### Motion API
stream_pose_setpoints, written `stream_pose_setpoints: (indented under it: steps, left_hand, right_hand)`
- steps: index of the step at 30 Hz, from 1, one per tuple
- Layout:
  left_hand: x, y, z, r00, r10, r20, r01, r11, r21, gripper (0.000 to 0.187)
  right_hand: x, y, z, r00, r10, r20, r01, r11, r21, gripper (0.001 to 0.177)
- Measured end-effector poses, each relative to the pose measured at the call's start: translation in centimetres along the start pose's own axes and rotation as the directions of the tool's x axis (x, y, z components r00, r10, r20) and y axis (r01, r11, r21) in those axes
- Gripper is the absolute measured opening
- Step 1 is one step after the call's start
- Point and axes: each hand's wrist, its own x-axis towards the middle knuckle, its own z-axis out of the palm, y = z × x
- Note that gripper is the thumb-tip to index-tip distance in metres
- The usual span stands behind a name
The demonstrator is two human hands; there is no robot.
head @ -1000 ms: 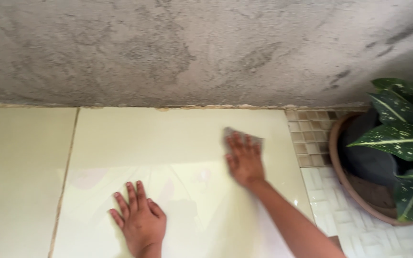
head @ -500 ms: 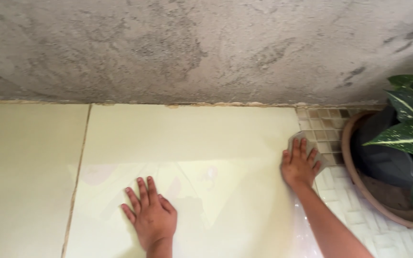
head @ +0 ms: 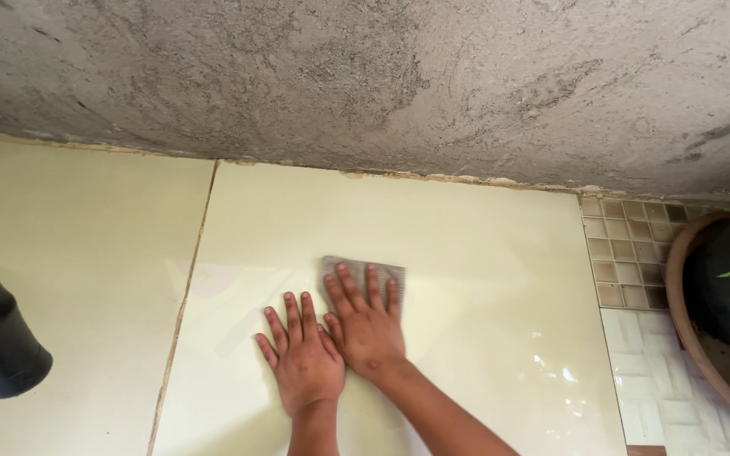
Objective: The person scrubs a tiled floor using a small abrasive pad, moving systematically across different tile patterns. The person works near a potted plant and a turquoise stool, scrubbing both plain and patterned tiles.
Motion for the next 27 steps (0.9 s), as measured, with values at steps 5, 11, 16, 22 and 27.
stream_pose_setpoints:
  steps: [5,11,16,22,27]
  left_hand:
    - [0.1,-0.1,0.1,0.994,-0.029,0.102,0.024,0.998,0.051,0.065]
    - [0.0,-0.1,-0.4,0.999,0.004,0.036,-0.006,0.997,0.074,0.063]
    - [0.1,-0.1,-0.6,0.999,0.009,0.048,-0.016,0.991,0.133,0.057]
    - [-0.5,-0.3,0.0,0.999,0.03,-0.016,-0.028,0.995,0.097,0.057]
    - [-0.7,-0.6,0.4,0.998,0.039,-0.051,-0.036,0.997,0.063,0.057]
  right_hand:
    - [-1.1,0.3,-1.0,0.997,-0.073,-0.011,0.073,0.997,0.006,0.064]
    - [-2.9,4.1,-1.4,0.998,-0.056,-0.002,0.055,0.998,-0.026,0.062]
    - [-5.0,11.4,-0.5,0.995,0.096,-0.035,-0.099,0.991,-0.089,0.064]
    - [-8.2,23.1,1.4,0.942,0.238,-0.238,-0.275,0.951,-0.139,0.064]
    - [-12.0,30.4,0.8,0.796,0.519,-0.312,-0.56,0.827,-0.053,0.065]
